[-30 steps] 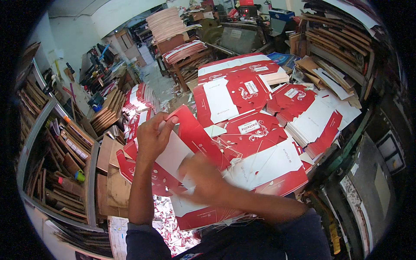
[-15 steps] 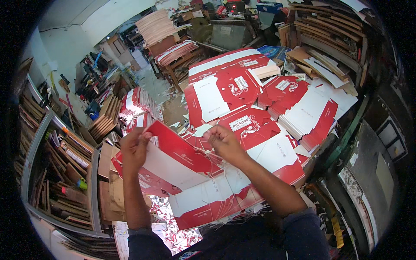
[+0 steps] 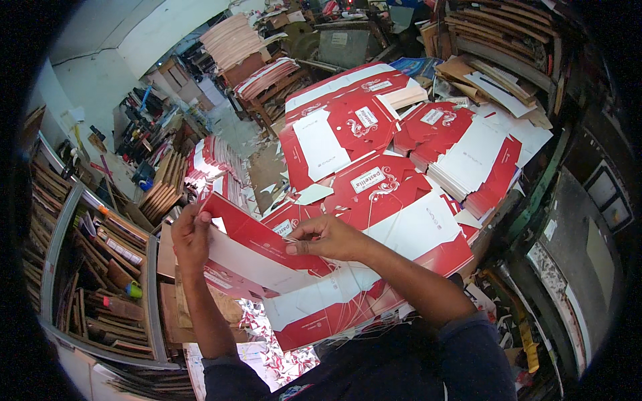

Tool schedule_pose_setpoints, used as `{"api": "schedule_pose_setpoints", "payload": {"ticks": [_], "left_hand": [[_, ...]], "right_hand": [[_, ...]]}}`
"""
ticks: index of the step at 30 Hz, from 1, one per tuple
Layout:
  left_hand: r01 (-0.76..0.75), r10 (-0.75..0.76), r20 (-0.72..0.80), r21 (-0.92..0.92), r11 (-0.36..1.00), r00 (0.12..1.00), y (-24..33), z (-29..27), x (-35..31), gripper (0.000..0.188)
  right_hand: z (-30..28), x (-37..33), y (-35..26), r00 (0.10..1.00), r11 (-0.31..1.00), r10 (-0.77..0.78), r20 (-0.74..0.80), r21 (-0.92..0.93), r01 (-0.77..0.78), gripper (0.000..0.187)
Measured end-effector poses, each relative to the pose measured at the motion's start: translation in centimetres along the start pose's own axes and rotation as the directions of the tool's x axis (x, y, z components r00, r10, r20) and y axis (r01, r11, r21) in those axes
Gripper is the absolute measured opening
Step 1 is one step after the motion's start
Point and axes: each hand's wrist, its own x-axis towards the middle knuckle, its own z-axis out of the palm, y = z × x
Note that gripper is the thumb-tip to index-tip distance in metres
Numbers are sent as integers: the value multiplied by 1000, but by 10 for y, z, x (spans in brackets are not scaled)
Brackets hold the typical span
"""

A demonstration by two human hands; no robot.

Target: The person assembles red and white printed cardboard boxes by hand. They fold the flaps of the flat sheets, tuck them into slots, and secure the structure. The person handles the boxes one at a time, stacking the finished units on a pile.

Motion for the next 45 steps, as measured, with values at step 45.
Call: {"api": "schedule_pose_setpoints", "payload": {"ticks": [45], "left_hand": [[-169, -550, -276, -956, 239, 788, -29, -1, 7, 47]], "right_hand": [[24, -26, -12, 633, 922, -110, -766, 159, 352, 34]]}}
